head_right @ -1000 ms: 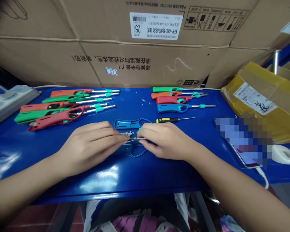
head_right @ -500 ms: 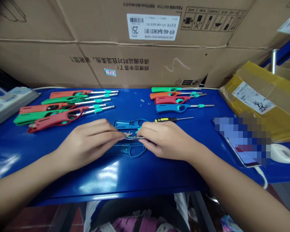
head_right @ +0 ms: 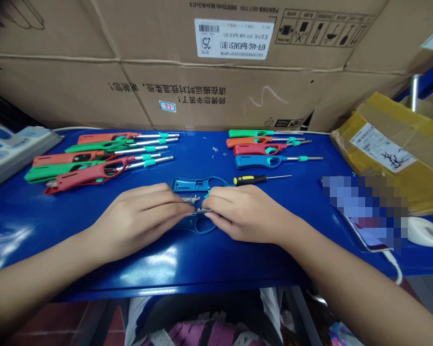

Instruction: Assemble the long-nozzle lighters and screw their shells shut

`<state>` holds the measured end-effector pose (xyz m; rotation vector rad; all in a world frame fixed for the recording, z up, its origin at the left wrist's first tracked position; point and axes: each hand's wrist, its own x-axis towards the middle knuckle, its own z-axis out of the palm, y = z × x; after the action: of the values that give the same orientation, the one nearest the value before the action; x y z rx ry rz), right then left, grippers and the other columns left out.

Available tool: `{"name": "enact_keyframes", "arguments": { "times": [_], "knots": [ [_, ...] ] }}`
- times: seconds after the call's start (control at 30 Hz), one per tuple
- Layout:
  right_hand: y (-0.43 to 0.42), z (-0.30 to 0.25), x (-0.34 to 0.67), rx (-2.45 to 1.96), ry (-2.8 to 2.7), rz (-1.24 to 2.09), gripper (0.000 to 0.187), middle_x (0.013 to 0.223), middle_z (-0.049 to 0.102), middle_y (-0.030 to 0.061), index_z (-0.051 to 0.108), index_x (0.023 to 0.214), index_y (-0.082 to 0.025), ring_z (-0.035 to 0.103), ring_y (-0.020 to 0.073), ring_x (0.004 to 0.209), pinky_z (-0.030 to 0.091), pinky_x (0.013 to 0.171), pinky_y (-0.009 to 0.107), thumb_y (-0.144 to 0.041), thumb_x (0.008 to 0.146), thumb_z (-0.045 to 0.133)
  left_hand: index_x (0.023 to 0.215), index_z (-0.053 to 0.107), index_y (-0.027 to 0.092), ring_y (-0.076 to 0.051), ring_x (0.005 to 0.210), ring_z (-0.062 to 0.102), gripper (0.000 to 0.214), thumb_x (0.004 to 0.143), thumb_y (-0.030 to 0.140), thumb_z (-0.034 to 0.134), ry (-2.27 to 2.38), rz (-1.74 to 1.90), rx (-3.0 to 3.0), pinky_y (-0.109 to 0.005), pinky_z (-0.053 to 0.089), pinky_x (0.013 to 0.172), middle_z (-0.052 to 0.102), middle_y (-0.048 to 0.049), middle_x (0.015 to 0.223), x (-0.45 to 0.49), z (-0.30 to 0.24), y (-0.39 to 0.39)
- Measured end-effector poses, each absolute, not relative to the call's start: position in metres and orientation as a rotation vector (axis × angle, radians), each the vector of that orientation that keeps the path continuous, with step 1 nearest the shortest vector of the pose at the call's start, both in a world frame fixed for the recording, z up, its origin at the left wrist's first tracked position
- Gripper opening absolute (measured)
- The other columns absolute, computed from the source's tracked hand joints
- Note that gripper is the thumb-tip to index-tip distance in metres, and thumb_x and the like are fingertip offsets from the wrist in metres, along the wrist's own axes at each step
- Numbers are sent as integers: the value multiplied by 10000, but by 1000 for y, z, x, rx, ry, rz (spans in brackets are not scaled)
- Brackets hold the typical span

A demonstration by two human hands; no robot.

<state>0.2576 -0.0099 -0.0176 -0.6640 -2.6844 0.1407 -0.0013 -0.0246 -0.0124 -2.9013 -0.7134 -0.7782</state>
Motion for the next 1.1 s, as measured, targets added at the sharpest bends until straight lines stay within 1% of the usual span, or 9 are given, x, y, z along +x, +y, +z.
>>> {"name": "enact_keyframes", "arguments": {
  "times": [0.17, 0.3, 0.4, 0.53, 0.7, 0.77, 0.87, 0.97, 1.1],
  "knots": [
    [-10, -19, 258, -687, -2671, 194, 176, 931, 695, 54, 644, 1056, -170, 639, 164, 803, 487, 692, 292, -231, 1026, 482, 1093, 700, 131, -175, 855, 669, 146, 982, 173, 616, -752, -912, -2975, -302, 545, 788, 751, -64, 996, 0, -19, -22],
    [-9, -18, 261, -711, -2607, 213, 158, 961, 705, 67, 646, 1084, -166, 657, 175, 841, 516, 739, 298, -225, 1011, 519, 1180, 670, 128, -149, 912, 692, 237, 961, 219, 663, -934, -1058, -2972, -249, 550, 854, 738, -70, 1055, 0, -15, -24],
    [-7, -17, 265, -745, -2584, 175, 169, 1004, 716, 73, 649, 1119, -168, 675, 183, 884, 523, 752, 297, -221, 1000, 542, 1187, 644, 153, -116, 838, 682, 284, 926, 249, 702, -1113, -1136, -2920, -214, 554, 798, 724, -40, 1045, -1, -11, -25],
    [-5, -15, 268, -819, -2552, 134, 171, 994, 722, 71, 654, 1112, -177, 689, 179, 874, 526, 734, 289, -242, 1006, 538, 1110, 612, 182, -102, 743, 642, 285, 870, 276, 733, -1332, -1168, -2880, -216, 549, 692, 690, 1, 955, -1, -10, -25],
    [-4, -11, 269, -859, -2498, 118, 150, 995, 730, 68, 647, 1098, -194, 685, 187, 893, 534, 770, 306, -240, 1005, 538, 1114, 583, 194, -137, 790, 663, 329, 845, 312, 730, -1539, -1131, -2931, -247, 558, 675, 702, -12, 953, 1, -10, -24],
    [-4, -10, 270, -883, -2478, 121, 137, 982, 725, 65, 650, 1076, -194, 681, 184, 884, 535, 774, 309, -233, 1004, 541, 1135, 591, 193, -147, 802, 677, 335, 856, 324, 722, -1609, -1170, -2943, -251, 562, 674, 722, -19, 951, 1, -11, -23],
    [-3, -9, 271, -922, -2451, 129, 129, 976, 719, 60, 653, 1059, -197, 680, 183, 876, 538, 786, 316, -235, 1004, 543, 1125, 643, 190, -142, 765, 685, 276, 898, 339, 694, -1711, -1290, -2963, -238, 559, 643, 750, -19, 910, 2, -12, -19],
    [-2, -9, 272, -938, -2450, 136, 134, 985, 720, 59, 656, 1065, -205, 681, 188, 878, 545, 787, 325, -249, 1003, 546, 1046, 724, 194, -141, 745, 697, 211, 936, 365, 665, -1777, -1331, -2978, -222, 545, 611, 767, -17, 869, 3, -12, -16],
    [-1, -11, 272, -914, -2469, 129, 134, 994, 723, 55, 653, 1078, -201, 681, 189, 900, 544, 798, 325, -240, 998, 553, 968, 762, 193, -145, 769, 710, 211, 965, 359, 633, -1738, -1276, -3014, -233, 546, 651, 783, -15, 900, 3, -13, -15]
  ]
}}
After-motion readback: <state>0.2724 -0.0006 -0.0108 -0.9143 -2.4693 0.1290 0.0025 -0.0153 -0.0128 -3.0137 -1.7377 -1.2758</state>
